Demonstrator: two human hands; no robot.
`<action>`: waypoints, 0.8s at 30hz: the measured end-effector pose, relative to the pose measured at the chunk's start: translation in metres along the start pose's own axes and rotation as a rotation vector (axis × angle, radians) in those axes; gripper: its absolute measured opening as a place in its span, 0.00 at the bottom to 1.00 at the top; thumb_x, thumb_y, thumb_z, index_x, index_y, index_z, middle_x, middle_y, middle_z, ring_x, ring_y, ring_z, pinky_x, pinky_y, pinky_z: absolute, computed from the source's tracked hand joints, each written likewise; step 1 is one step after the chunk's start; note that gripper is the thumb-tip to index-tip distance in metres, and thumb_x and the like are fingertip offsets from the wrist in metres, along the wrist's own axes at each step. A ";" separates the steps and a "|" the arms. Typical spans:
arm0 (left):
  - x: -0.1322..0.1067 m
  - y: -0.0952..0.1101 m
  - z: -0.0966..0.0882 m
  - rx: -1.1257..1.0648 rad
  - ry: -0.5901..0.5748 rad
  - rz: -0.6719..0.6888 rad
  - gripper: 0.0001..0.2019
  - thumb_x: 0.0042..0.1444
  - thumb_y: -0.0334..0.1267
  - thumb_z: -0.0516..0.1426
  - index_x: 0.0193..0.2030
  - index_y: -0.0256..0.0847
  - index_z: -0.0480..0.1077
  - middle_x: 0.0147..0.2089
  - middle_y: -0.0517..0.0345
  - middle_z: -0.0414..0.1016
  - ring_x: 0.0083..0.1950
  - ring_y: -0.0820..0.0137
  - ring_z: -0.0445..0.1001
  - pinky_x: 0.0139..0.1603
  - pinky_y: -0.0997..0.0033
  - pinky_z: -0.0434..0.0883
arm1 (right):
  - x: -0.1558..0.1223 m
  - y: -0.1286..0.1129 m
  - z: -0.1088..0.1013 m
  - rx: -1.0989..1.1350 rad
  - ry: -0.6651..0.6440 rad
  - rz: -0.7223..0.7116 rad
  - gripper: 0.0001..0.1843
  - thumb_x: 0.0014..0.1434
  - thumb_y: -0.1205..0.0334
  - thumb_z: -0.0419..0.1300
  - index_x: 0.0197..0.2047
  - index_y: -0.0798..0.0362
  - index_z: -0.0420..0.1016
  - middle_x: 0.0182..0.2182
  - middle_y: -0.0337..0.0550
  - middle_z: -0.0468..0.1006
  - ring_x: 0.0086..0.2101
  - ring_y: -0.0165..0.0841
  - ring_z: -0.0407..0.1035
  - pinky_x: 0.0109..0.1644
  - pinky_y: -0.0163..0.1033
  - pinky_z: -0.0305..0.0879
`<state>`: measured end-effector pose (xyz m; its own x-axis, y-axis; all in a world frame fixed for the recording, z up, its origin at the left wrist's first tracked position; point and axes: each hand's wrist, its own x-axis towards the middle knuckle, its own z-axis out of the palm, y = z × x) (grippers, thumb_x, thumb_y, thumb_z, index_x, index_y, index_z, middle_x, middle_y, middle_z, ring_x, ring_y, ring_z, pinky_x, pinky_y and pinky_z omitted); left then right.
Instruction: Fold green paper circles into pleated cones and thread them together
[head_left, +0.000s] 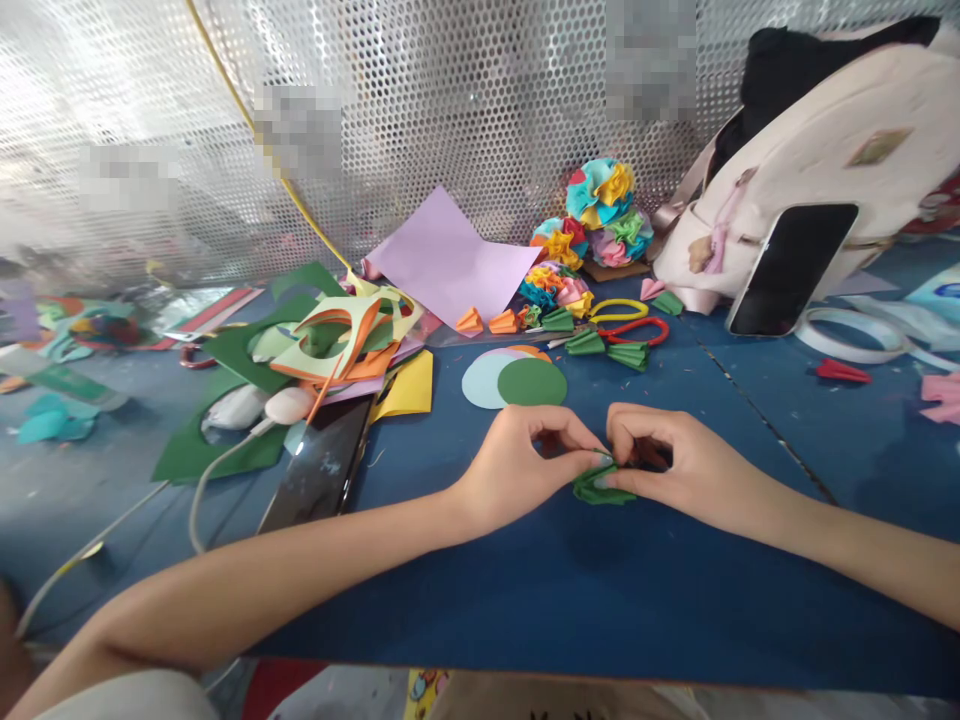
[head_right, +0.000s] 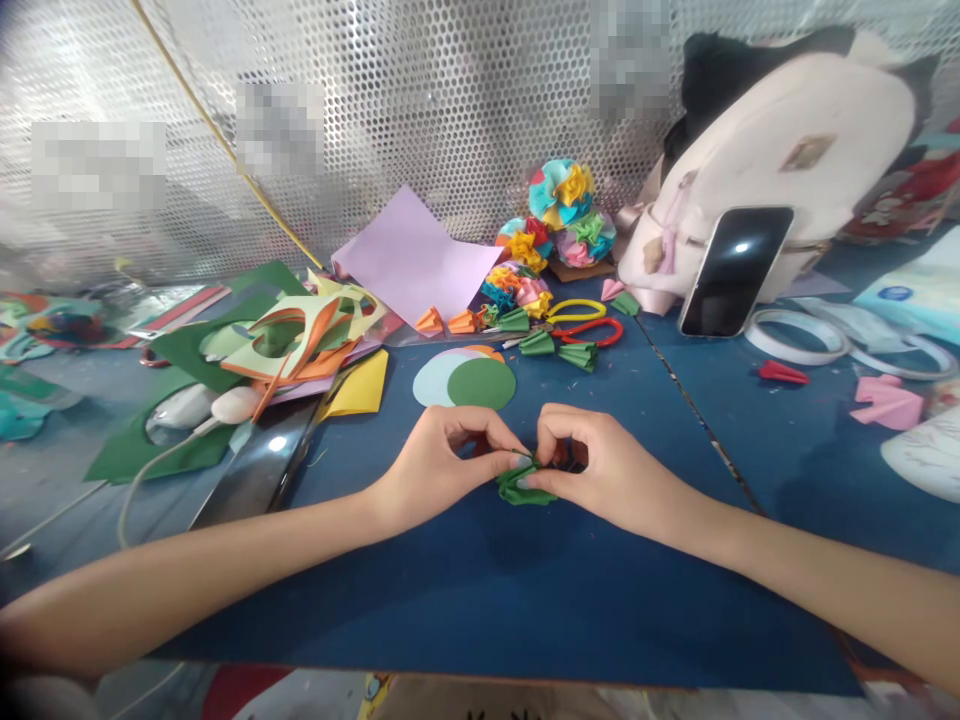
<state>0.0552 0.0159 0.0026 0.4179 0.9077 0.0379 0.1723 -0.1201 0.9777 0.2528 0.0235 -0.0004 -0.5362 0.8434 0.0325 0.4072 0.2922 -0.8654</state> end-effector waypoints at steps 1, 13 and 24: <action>0.000 -0.001 0.000 -0.001 0.003 0.000 0.04 0.52 0.32 0.62 0.31 0.33 0.76 0.29 0.57 0.76 0.29 0.76 0.69 0.31 0.76 0.65 | 0.000 0.000 0.000 -0.001 0.002 -0.002 0.16 0.53 0.62 0.66 0.23 0.52 0.61 0.26 0.33 0.62 0.25 0.26 0.57 0.28 0.35 0.53; 0.005 -0.002 -0.006 0.017 -0.181 -0.025 0.07 0.47 0.31 0.66 0.32 0.35 0.73 0.27 0.62 0.72 0.29 0.78 0.69 0.32 0.79 0.65 | -0.002 0.005 0.002 -0.036 0.003 -0.015 0.12 0.50 0.71 0.62 0.22 0.52 0.61 0.25 0.32 0.63 0.25 0.25 0.57 0.28 0.35 0.51; 0.005 0.002 -0.006 0.113 -0.164 0.041 0.06 0.53 0.29 0.59 0.38 0.34 0.75 0.27 0.61 0.70 0.28 0.77 0.66 0.30 0.77 0.64 | -0.002 0.004 0.002 0.001 0.007 0.008 0.17 0.53 0.61 0.66 0.22 0.52 0.60 0.26 0.33 0.64 0.26 0.27 0.59 0.30 0.35 0.55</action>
<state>0.0519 0.0222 0.0065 0.5645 0.8247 0.0338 0.2471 -0.2079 0.9464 0.2543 0.0218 -0.0053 -0.5276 0.8490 0.0291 0.4106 0.2849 -0.8662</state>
